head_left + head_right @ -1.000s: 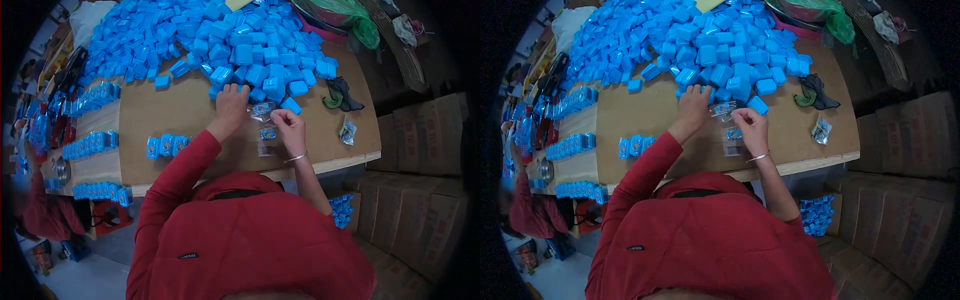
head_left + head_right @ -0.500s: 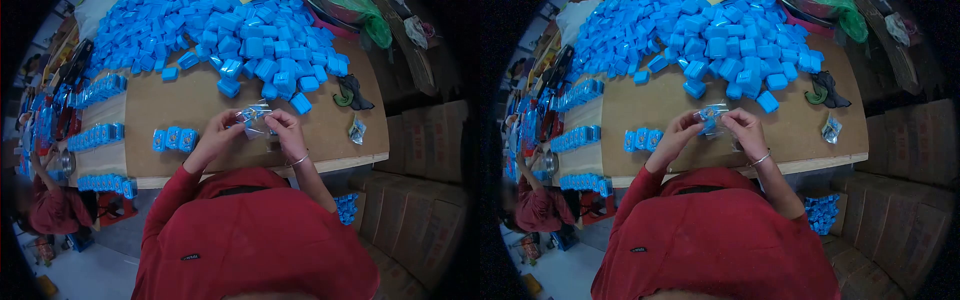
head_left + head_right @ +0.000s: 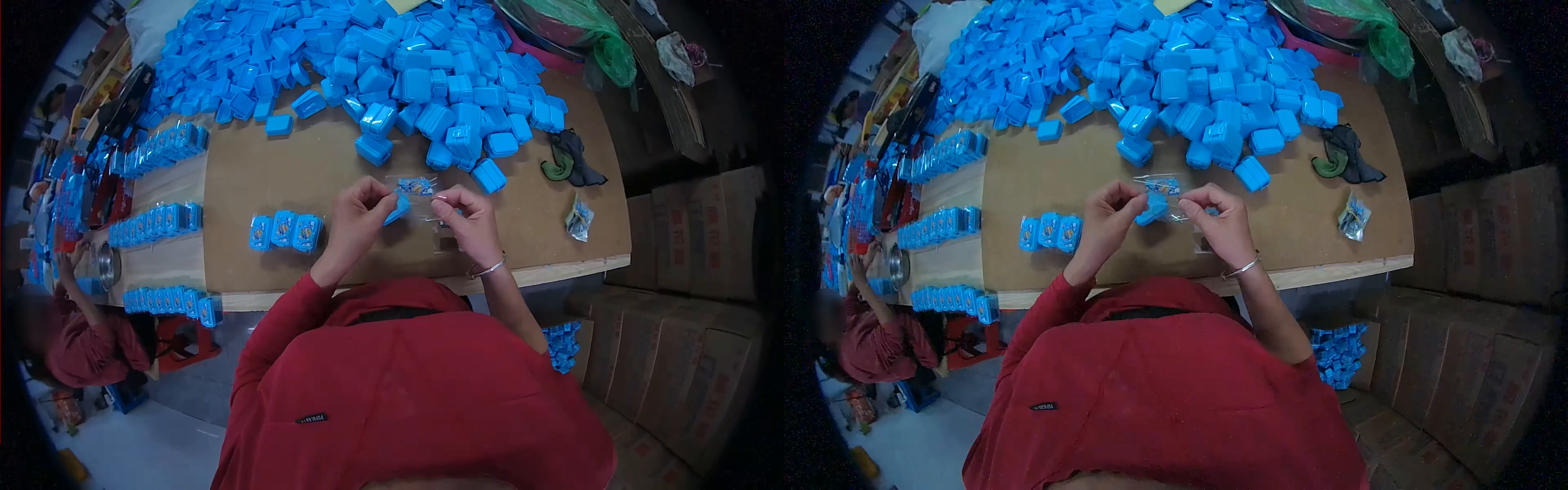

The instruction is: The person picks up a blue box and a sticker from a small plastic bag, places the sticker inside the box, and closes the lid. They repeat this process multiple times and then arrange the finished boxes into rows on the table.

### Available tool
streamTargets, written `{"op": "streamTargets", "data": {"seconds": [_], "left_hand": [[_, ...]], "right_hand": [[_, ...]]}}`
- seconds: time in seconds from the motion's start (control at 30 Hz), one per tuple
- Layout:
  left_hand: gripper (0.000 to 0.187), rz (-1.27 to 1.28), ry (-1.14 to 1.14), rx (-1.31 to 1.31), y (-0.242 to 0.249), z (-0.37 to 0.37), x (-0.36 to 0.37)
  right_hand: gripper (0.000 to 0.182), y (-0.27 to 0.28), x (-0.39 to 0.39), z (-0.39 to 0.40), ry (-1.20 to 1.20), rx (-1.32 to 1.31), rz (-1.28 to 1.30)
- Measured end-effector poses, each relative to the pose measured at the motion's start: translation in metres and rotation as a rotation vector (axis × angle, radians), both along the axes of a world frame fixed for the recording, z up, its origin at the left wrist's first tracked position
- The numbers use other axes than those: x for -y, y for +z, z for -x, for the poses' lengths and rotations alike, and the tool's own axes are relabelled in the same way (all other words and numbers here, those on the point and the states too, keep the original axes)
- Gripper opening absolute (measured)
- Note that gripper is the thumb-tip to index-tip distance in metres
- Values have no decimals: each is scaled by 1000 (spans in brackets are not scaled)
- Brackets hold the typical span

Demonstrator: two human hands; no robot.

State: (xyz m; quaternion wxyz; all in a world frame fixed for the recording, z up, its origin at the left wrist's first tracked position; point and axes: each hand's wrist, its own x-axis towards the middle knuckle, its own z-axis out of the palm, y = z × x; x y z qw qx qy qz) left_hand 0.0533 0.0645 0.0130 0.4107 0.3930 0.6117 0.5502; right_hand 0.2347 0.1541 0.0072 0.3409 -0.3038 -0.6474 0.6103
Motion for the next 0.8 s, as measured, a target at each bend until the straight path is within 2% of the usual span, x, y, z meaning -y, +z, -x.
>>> {"op": "streamTargets", "data": {"seconds": [0.1,0.2,0.3,0.4,0.5,0.6,0.7,0.8], "left_hand": [[7,5,56,231,11,0,3],[6,19,50,284,8,8,4],[5,-65,14,169,-9,2,1],[4,-39,38,-39,-6,-1,1],[5,-12,9,-89,3,-3,-1],[10,-124,-131,26,4,-8,0],[21,-183,117,-401,6,-9,2],[27,-20,86,-1020,-44,11,5]], "right_hand": [[5,-5,-3,-1,-8,-75,-8],[6,-6,-3,-1,21,-145,74],[3,2,1,0,96,-151,145],[5,16,5,4,36,-231,88],[8,28,4,-3,123,-73,229],[11,24,0,-11,358,95,303],[15,9,2,-11,221,67,382],[17,-15,0,-15,122,230,59]]}}
